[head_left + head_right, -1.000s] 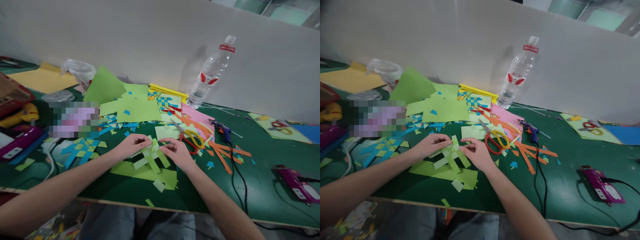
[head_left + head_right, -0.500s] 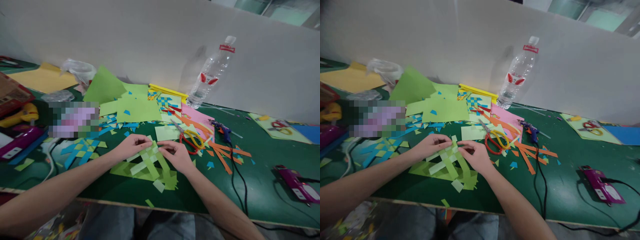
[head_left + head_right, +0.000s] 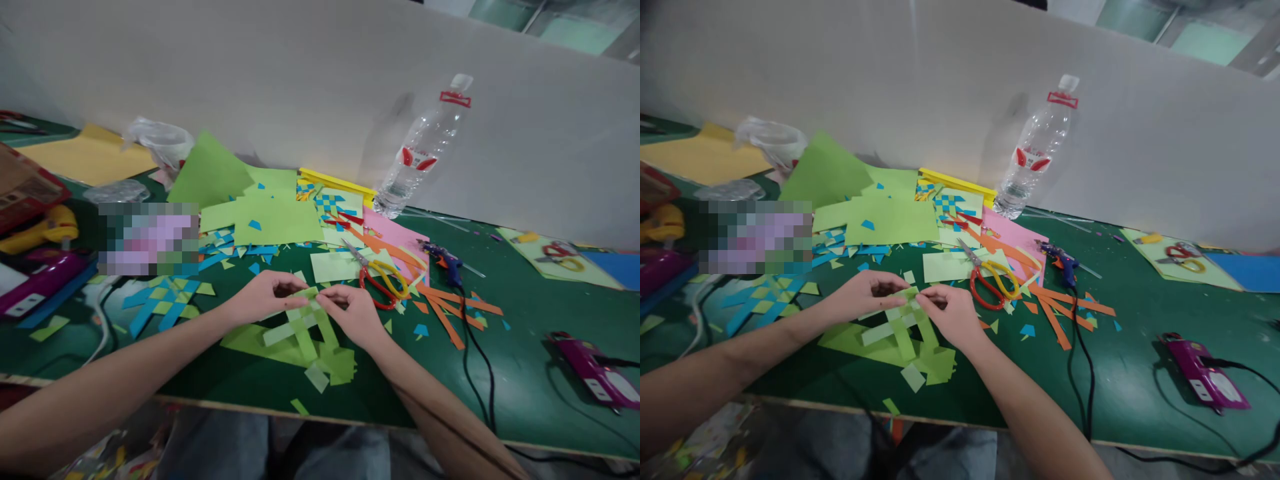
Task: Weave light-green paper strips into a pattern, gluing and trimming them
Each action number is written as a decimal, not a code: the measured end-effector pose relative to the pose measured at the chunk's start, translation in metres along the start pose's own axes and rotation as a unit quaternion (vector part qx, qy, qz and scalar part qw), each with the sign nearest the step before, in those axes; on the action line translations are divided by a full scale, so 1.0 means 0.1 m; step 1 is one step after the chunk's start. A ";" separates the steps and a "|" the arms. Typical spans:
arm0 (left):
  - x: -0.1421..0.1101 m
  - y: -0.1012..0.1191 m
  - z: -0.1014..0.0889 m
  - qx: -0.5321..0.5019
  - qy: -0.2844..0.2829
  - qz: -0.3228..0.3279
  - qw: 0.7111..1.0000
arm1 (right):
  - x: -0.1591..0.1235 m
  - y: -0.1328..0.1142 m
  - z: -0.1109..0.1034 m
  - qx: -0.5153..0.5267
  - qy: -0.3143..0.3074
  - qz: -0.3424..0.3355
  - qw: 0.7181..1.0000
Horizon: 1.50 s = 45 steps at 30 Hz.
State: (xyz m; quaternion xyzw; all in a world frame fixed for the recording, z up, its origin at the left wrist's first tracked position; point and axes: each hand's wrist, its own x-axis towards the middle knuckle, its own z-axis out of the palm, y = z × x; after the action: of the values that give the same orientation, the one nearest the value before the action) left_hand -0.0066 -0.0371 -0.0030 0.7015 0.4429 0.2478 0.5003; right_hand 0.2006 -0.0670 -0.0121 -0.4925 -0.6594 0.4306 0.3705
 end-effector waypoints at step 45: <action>-0.04 -0.01 0.00 0.123 0.041 0.052 0.990 | -0.01 0.03 0.02 -0.062 -0.003 -0.031 0.998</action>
State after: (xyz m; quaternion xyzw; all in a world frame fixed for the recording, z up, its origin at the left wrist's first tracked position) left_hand -0.0089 -0.0402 -0.0035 0.7692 0.4529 0.2456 0.3781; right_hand 0.2003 -0.0677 -0.0160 -0.4923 -0.7007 0.3786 0.3510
